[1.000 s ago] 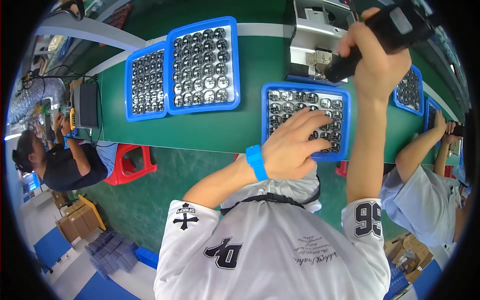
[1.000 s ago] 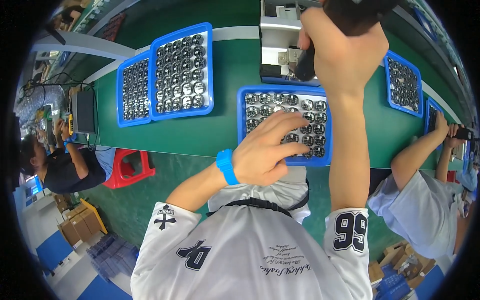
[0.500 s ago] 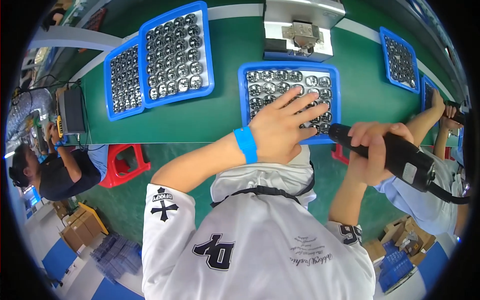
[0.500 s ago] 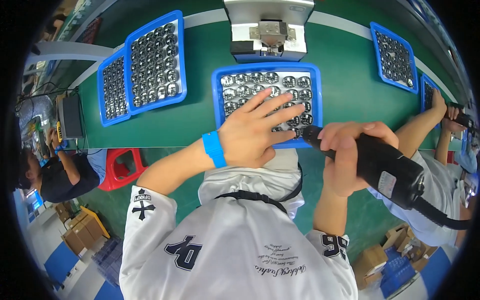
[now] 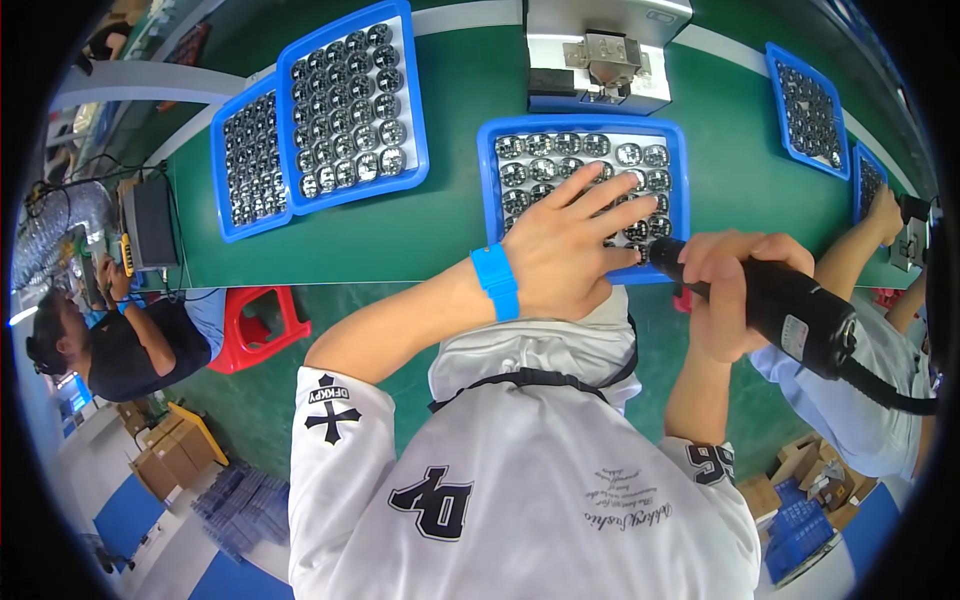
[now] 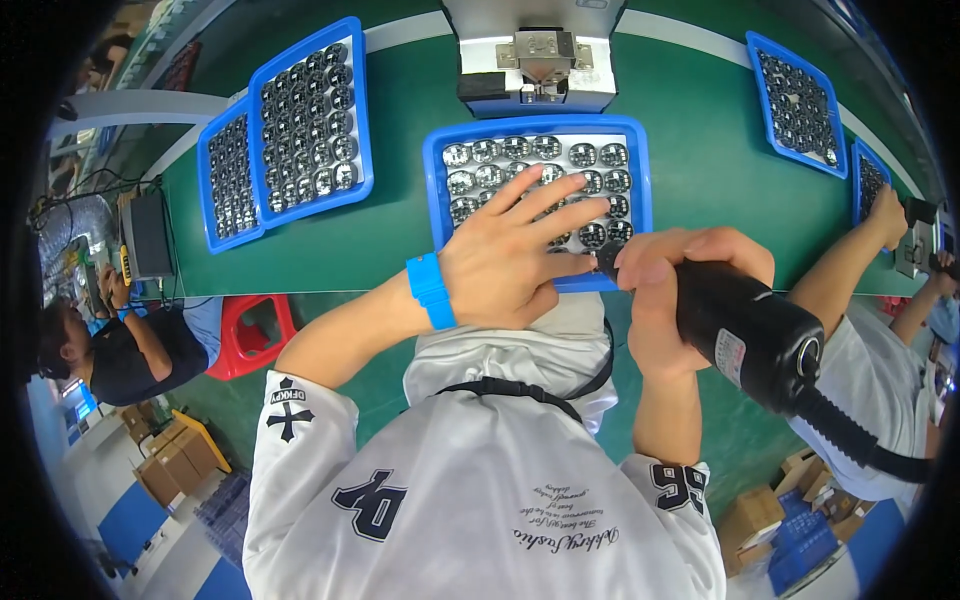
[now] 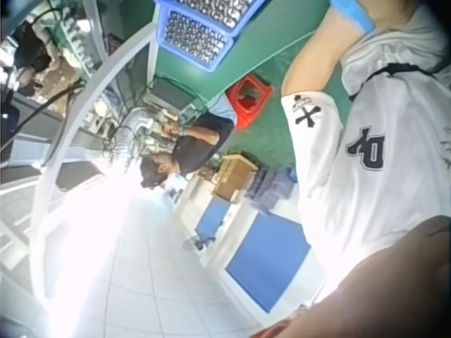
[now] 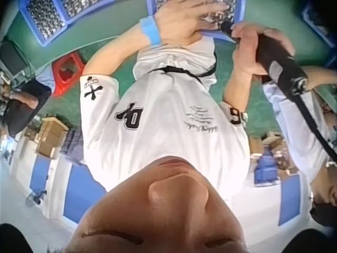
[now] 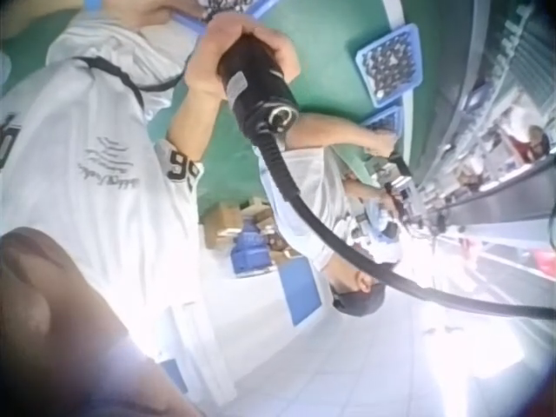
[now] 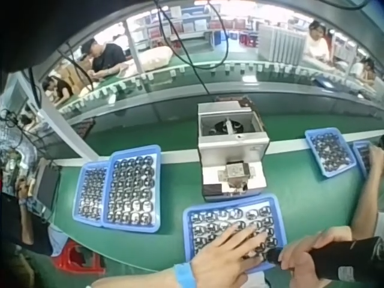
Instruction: The person fastens screws into small electronic components in a tray using an electric screwdriver.
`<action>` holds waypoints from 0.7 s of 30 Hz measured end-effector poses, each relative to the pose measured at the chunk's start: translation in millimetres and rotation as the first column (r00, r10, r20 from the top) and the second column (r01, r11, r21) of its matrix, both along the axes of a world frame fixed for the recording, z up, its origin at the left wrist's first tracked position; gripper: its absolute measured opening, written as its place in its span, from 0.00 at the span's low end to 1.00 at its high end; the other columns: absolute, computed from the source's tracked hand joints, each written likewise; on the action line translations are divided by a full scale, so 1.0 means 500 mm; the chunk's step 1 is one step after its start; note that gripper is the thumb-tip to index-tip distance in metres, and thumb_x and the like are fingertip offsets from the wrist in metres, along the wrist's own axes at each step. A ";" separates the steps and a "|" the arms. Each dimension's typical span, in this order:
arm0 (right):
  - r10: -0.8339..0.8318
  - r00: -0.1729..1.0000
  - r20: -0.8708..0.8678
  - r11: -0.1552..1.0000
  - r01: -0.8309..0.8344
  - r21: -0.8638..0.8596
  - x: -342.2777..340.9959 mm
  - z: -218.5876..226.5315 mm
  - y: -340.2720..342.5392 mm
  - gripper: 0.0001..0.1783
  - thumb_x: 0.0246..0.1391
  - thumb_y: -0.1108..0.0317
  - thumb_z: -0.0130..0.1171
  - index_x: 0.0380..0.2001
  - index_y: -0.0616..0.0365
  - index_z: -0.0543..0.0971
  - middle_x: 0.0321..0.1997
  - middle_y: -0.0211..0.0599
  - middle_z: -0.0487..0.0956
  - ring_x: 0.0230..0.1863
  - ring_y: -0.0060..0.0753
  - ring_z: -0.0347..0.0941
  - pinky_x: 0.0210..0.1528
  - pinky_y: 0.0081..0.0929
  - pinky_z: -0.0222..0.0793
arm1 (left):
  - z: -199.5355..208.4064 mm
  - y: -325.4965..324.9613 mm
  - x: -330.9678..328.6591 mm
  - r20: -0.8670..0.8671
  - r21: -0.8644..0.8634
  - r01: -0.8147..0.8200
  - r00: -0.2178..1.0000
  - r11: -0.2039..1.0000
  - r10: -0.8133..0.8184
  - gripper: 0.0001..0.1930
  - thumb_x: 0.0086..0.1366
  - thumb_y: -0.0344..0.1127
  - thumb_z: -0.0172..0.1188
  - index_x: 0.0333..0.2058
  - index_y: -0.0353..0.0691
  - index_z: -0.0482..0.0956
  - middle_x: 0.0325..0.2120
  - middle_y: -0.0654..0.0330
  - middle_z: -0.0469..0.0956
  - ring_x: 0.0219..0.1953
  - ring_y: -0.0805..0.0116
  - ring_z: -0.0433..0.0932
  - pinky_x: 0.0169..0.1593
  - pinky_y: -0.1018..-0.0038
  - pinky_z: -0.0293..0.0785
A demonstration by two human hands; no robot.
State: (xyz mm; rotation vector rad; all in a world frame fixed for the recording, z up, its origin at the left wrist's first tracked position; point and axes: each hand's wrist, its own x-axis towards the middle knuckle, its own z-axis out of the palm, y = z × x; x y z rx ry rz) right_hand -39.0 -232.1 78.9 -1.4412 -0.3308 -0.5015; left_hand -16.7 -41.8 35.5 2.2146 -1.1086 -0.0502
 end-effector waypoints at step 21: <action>0.009 1.000 -0.012 1.000 -0.009 0.020 0.001 0.000 0.001 0.17 0.60 0.81 0.54 0.50 0.60 0.65 0.24 0.37 0.71 0.21 0.32 0.68 0.31 0.40 0.73 | -0.007 0.001 0.002 0.037 -0.050 -0.020 0.999 0.999 0.022 0.16 0.51 0.38 0.66 0.40 0.51 0.92 0.63 0.55 0.73 0.70 0.52 0.64 0.75 0.49 0.52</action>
